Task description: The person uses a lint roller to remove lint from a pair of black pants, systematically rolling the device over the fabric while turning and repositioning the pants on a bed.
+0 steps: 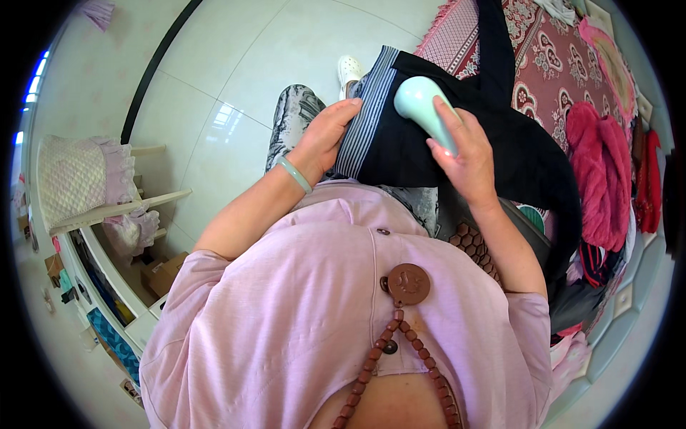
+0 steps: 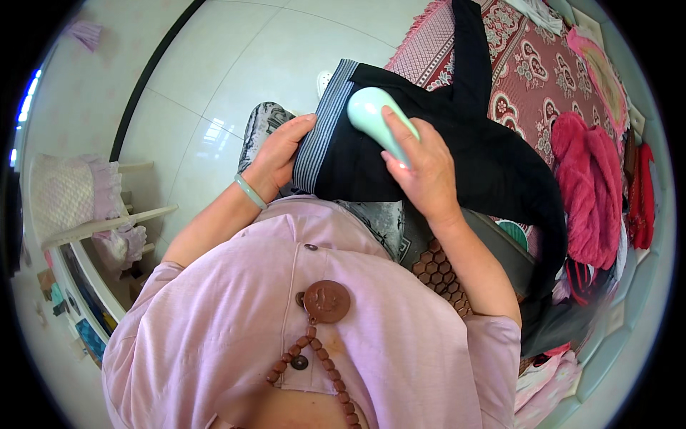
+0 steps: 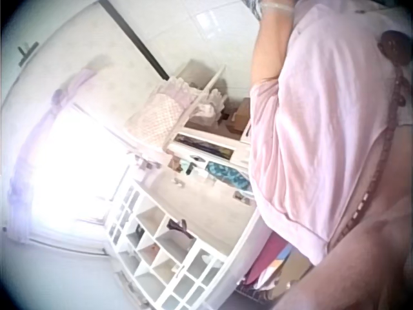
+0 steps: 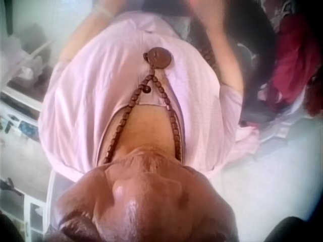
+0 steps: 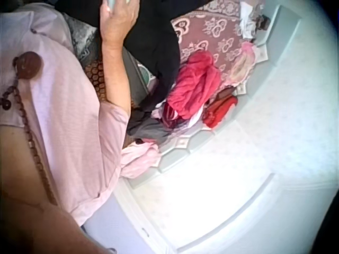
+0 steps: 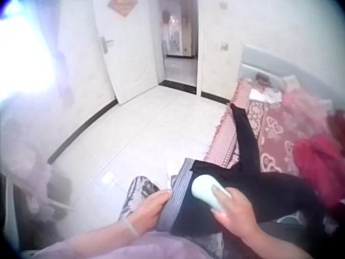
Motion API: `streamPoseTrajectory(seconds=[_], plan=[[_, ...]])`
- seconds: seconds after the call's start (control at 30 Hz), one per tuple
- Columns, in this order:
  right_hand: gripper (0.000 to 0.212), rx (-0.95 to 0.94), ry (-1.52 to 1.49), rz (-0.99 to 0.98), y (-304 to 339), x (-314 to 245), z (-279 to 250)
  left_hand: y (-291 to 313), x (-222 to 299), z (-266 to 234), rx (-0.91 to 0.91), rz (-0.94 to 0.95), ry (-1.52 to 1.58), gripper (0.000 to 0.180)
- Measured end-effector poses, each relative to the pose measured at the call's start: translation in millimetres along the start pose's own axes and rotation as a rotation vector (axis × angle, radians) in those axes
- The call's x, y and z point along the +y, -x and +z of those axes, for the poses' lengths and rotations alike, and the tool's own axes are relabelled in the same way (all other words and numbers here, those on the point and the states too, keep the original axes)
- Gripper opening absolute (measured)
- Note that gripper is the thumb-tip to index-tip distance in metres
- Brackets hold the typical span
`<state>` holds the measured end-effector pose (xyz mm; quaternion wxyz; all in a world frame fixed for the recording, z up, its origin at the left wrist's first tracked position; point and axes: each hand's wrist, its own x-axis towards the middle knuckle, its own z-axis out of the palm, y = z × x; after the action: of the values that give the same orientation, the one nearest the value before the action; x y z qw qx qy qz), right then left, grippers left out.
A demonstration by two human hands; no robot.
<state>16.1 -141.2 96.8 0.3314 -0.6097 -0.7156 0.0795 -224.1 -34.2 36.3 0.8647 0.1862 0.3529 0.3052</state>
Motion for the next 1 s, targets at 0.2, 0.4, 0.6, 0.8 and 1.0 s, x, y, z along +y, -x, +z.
streamPoseTrajectory(seconds=[0.2, 0.4, 0.6, 0.8, 1.0], plan=[[0.079, -0.071, -0.078, -0.084, 8, -22, 2, 1, -1, 2, 0.012, 0.013, -0.023, 0.021], [0.076, -0.017, 0.001, 0.037, 10, 9, -9, -7, -8, -10, -0.002, 0.012, -0.013, 0.021], [0.081, -0.070, -0.016, -0.049, 21, -3, -7, -6, -10, -10, 0.016, 0.015, -0.004, 0.021], [0.080, -0.100, -0.059, -0.101, 42, -7, -9, -11, -14, -18, -0.003, 0.002, -0.014, 0.022], [0.077, -0.025, 0.059, -0.122, 11, 21, 0, -12, -16, -19, -0.025, 0.012, 0.018, 0.029]])
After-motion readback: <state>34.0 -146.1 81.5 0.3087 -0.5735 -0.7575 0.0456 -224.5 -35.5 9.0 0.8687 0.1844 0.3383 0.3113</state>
